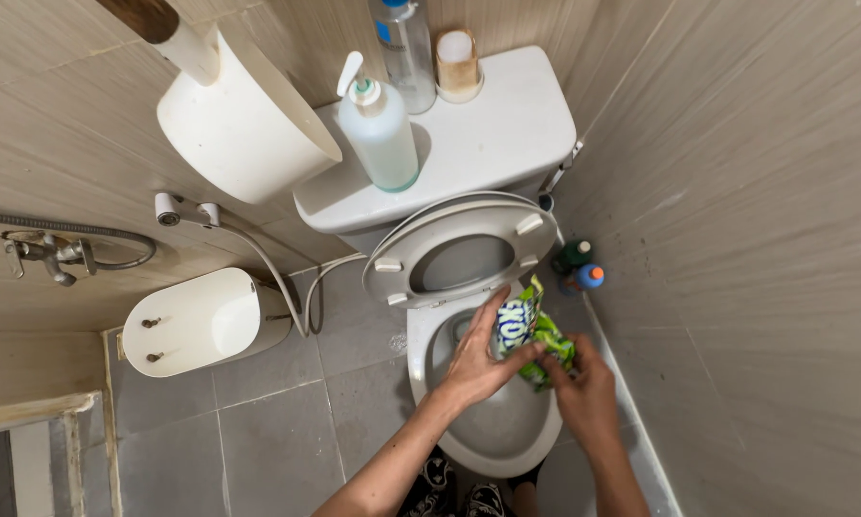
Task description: The person cleans a toilet by pouring liquid from a bottle into the bowl and placing a toilet rim block.
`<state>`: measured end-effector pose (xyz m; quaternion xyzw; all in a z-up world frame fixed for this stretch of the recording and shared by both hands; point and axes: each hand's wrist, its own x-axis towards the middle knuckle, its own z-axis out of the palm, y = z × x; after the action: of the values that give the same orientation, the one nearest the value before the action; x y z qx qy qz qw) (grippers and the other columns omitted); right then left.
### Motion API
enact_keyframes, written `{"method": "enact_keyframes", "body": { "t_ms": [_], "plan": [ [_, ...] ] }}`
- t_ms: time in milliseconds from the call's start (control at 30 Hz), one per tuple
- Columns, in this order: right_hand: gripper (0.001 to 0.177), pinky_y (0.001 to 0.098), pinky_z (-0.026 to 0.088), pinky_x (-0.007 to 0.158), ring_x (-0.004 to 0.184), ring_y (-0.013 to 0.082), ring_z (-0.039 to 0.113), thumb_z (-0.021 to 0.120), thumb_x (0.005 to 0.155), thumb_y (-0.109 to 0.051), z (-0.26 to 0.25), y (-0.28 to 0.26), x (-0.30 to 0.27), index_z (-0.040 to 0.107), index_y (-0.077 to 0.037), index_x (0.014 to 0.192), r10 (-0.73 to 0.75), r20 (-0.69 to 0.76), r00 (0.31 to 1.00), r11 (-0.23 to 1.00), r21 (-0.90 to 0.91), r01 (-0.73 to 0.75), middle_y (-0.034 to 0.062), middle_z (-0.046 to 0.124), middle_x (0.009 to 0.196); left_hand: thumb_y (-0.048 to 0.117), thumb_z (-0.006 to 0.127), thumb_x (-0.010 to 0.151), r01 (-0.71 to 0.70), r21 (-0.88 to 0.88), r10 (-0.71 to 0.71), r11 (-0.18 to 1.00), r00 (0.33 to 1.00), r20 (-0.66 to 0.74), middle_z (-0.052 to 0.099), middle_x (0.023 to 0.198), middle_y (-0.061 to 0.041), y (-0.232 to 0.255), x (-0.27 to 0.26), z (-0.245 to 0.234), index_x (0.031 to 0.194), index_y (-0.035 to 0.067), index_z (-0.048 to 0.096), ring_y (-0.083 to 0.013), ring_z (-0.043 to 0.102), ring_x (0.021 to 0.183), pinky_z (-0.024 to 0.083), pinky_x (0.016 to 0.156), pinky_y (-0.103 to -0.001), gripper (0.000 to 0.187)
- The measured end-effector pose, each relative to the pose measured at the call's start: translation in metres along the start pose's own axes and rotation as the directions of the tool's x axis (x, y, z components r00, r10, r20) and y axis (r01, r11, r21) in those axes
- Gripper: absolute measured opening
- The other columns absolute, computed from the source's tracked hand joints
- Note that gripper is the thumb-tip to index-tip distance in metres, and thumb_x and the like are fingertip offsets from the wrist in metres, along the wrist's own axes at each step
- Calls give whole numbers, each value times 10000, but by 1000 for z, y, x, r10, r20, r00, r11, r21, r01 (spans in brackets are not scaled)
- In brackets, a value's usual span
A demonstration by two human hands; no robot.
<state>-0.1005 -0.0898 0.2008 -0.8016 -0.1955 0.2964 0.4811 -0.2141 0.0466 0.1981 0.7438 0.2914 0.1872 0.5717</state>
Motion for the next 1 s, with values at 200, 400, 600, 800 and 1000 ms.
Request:
{"method": "enact_keyframes", "body": {
  "t_ms": [200, 400, 600, 800, 1000],
  "plan": [
    [235, 298, 574, 590, 730, 123, 705, 706, 881, -89, 25, 26, -50, 660, -14, 1099, 94, 28, 995, 992, 76, -96, 103, 758, 838, 367, 835, 743, 395, -194, -364, 898, 914, 179, 749, 1062, -79, -8, -33, 2, 1343, 115, 541, -168, 714, 957, 590, 874, -342, 714],
    [353, 292, 589, 583, 719, 119, 713, 778, 827, -163, 30, 33, -80, 677, -23, 1135, 141, 46, 989, 989, 44, -143, 81, 752, 858, 267, 726, 887, 389, -304, -338, 870, 918, 208, 736, 1084, -49, -40, -54, 15, 1295, 100, 591, -123, 700, 965, 573, 842, -295, 461],
    [445, 311, 593, 622, 843, 186, 690, 812, 824, -227, 23, 44, -95, 659, -13, 1183, 117, -41, 992, 993, -10, -118, 140, 711, 985, 203, 612, 1005, 351, -514, -247, 783, 933, 261, 729, 1126, -50, -49, -65, 25, 1291, 58, 614, -103, 678, 965, 576, 842, -280, 320],
    [788, 374, 607, 722, 1172, 279, 588, 840, 749, -216, 10, 43, -107, 474, -85, 1434, -52, -122, 991, 997, -69, 44, 165, 497, 1368, 235, 600, 1036, 432, -600, -274, 674, 900, 340, 720, 1057, -32, -46, -81, 50, 1263, 30, 648, -80, 661, 922, 557, 798, -270, 310],
    [766, 406, 633, 846, 1231, 288, 610, 750, 814, -171, 5, 56, -119, 415, -118, 1501, 18, -9, 1000, 991, 131, -17, 150, 486, 1452, 252, 610, 1039, 379, -450, -269, 809, 919, 289, 718, 964, -17, -51, -96, 70, 1222, 28, 685, -50, 633, 866, 544, 766, -248, 299]
  ]
}}
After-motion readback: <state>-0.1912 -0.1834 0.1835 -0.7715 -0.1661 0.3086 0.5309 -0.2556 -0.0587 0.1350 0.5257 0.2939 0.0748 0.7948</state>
